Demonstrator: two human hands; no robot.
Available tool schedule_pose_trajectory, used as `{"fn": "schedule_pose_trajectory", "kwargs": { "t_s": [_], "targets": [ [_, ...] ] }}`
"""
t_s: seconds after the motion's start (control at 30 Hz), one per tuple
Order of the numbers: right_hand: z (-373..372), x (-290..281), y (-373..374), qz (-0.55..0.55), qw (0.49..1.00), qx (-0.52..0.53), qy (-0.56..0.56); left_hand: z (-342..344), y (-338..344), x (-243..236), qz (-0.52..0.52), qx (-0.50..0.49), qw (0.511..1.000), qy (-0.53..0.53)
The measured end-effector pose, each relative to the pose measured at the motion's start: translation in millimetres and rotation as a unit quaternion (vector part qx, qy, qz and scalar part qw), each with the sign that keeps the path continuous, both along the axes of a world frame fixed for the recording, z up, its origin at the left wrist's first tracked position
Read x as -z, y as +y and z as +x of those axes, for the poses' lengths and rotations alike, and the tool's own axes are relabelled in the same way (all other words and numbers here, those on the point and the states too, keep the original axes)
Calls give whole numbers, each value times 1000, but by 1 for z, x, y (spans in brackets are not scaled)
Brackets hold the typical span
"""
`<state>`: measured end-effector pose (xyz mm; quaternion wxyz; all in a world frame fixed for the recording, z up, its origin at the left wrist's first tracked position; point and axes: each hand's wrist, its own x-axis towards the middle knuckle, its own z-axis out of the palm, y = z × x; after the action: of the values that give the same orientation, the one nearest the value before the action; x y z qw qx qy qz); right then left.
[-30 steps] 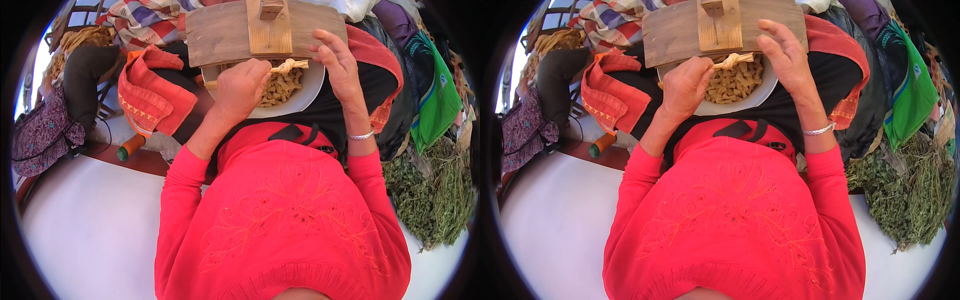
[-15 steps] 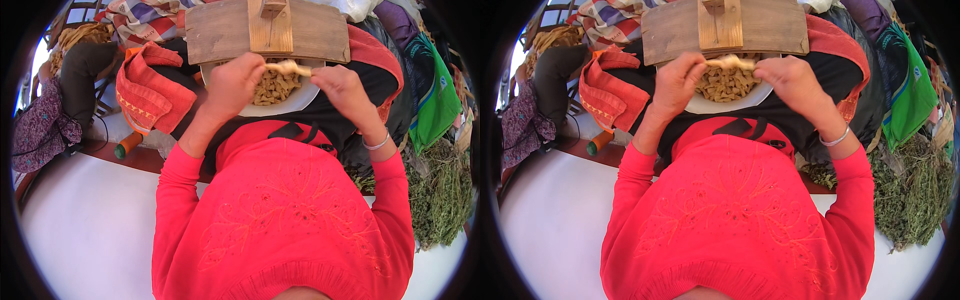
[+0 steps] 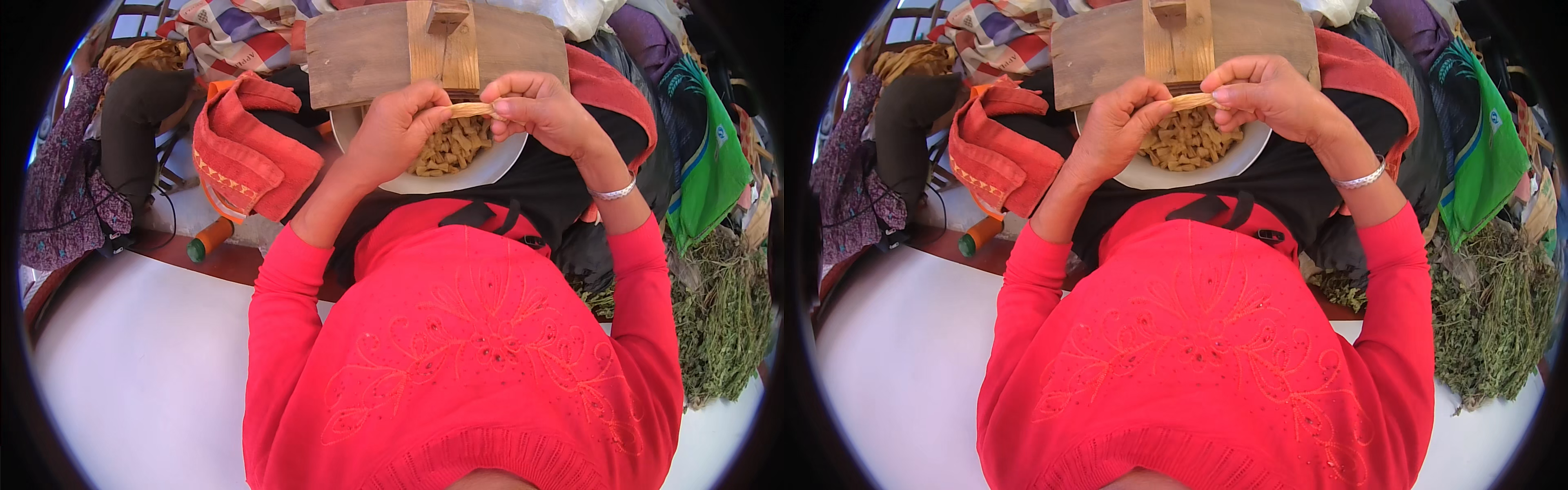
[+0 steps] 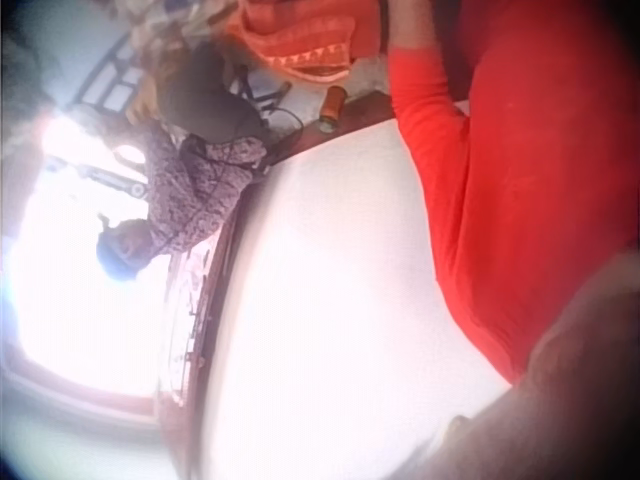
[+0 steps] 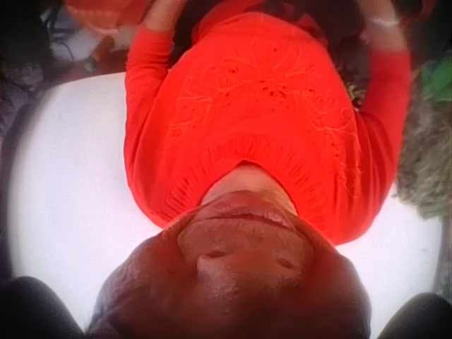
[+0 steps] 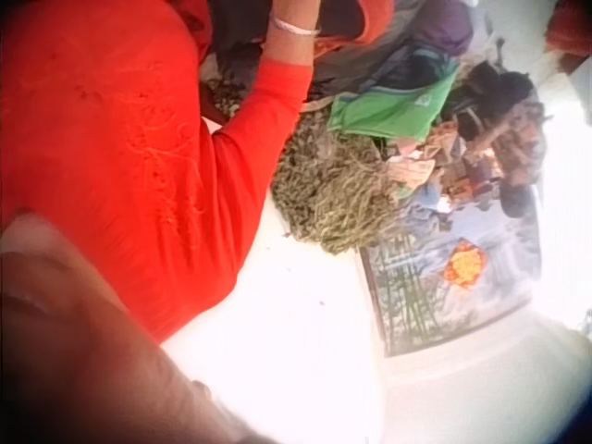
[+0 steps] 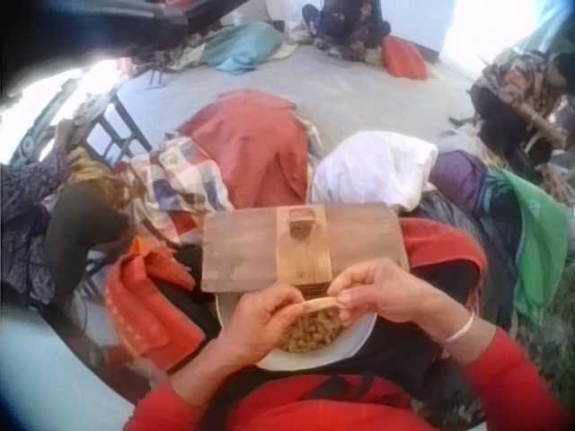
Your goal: The person shaves thin strips from a light-colored material, likely bamboo or wood, using a small wooden plane held in their lap. They repeatedly draw the material across the blade of the plane, and the resulting strips fall into a bowl beneath it.
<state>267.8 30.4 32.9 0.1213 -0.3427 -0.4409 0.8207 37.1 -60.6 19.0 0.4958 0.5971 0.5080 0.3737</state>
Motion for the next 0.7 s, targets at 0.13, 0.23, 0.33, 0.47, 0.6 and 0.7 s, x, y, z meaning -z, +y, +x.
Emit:
{"fn": "schedule_pose_trajectory", "kwargs": {
  "t_s": [0.13, 0.23, 0.33, 0.47, 0.6, 0.7],
  "targets": [
    [-15, -2, 0, 59, 996, 60, -14, -11, 16, 6, -22, -13, 999, -25],
    [-21, 6, 3, 129, 985, 107, -49, -22, 30, 13, -35, -22, 999, -22],
    [-23, 14, 6, 169, 977, 119, -58, -27, 42, 11, -50, -32, 998, -16],
    [-32, 25, 9, 200, 963, 168, -64, -26, 56, 16, -40, -53, 998, -13],
    [-42, 32, 13, 262, 947, 137, -123, -28, 69, 35, -42, -68, 997, -10],
    [-46, 34, 10, 361, 907, 116, -183, -23, 73, 36, -21, -74, 997, 32]
  ]
}}
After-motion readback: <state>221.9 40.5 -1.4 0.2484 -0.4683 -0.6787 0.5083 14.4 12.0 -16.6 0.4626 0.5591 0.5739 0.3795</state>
